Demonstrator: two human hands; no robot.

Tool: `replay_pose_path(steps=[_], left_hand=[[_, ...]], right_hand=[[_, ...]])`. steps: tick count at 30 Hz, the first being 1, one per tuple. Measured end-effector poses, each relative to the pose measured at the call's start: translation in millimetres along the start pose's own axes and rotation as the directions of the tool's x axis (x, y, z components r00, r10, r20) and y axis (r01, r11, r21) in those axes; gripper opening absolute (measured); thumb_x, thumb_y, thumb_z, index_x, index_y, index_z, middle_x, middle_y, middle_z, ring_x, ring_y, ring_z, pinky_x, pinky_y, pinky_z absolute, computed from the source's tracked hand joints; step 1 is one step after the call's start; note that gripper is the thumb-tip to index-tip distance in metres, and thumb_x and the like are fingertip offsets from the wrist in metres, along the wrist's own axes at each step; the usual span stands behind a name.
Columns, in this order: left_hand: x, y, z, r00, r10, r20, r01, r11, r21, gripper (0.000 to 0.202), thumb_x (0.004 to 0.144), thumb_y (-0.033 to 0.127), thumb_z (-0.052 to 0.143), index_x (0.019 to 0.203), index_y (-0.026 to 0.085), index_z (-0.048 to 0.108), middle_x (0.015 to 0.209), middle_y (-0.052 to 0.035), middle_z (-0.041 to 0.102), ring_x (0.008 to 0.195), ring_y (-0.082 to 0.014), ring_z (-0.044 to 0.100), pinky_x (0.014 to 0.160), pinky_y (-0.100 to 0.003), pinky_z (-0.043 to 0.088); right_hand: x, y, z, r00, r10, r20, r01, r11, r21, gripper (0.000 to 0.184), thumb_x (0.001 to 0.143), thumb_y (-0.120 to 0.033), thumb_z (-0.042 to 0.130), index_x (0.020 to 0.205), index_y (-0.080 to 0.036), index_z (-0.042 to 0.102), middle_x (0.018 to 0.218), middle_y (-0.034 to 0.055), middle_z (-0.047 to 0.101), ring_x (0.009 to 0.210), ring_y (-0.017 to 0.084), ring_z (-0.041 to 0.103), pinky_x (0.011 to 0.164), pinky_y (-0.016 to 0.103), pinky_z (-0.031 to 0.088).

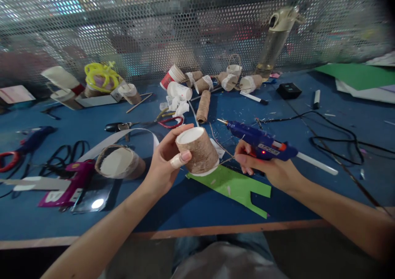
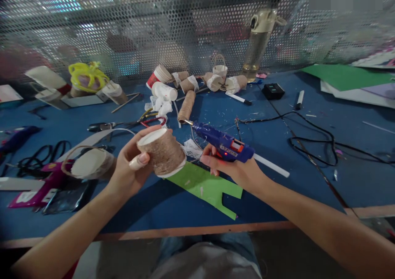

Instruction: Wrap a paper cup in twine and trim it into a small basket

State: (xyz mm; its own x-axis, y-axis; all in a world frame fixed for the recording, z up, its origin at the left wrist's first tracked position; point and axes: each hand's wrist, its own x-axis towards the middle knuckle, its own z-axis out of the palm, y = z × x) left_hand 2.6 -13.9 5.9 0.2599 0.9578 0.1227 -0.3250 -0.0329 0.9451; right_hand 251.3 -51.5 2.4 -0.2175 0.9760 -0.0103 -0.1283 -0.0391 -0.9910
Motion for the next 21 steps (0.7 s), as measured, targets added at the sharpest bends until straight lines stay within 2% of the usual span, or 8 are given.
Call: replay_pose_path(steps=[6,13,16,21], left_hand=[[-2,-1,1.3,0.999,-0.004,0.040,0.003,1.000,0.014,0.062,0.067,0.043,0.091,0.122,0.024,0.071,0.117,-0.0091,0.072,0.106,-0.0269,0.067,0.091,-0.035,0.055],[-2,-3,-0.4,0.998,0.003,0.068,-0.004,1.000,0.013,0.063,0.066,0.042,0.092,0.123,0.024,0.071,0.118,-0.0089,0.073,0.107,-0.0253,0.067,0.091,-0.032,0.054],[-2,-3,-0.4,0.997,-0.003,0.081,0.003,1.000,0.012,0.062,0.067,0.041,0.091,0.124,0.024,0.071,0.119,-0.0087,0.072,0.108,-0.0252,0.067,0.091,-0.031,0.055],[-4,-3,3.5,0.994,-0.003,0.109,0.002,1.000,0.010,0.061,0.068,0.042,0.091,0.123,0.025,0.071,0.123,-0.0101,0.072,0.114,-0.0286,0.066,0.094,-0.035,0.054]], right_hand=[[2,15,-4,0.999,0.041,-0.011,-0.039,0.993,0.114,0.027,0.082,-0.031,0.081,0.085,-0.023,0.055,0.083,-0.0046,0.063,0.050,0.006,0.049,0.055,0.028,0.047],[3,12,-1,0.997,0.071,0.012,-0.072,0.982,0.176,0.028,0.080,-0.031,0.083,0.085,-0.022,0.056,0.085,-0.0041,0.065,0.050,0.005,0.049,0.054,0.026,0.047],[3,12,-1,0.997,0.070,0.014,-0.071,0.983,0.170,0.028,0.079,-0.032,0.083,0.085,-0.022,0.057,0.084,-0.0042,0.065,0.049,0.006,0.048,0.054,0.026,0.047],[4,10,0,0.995,0.099,0.015,-0.100,0.993,0.058,0.027,0.079,-0.038,0.081,0.079,-0.020,0.061,0.070,-0.0036,0.060,0.051,0.008,0.049,0.055,0.027,0.046]])
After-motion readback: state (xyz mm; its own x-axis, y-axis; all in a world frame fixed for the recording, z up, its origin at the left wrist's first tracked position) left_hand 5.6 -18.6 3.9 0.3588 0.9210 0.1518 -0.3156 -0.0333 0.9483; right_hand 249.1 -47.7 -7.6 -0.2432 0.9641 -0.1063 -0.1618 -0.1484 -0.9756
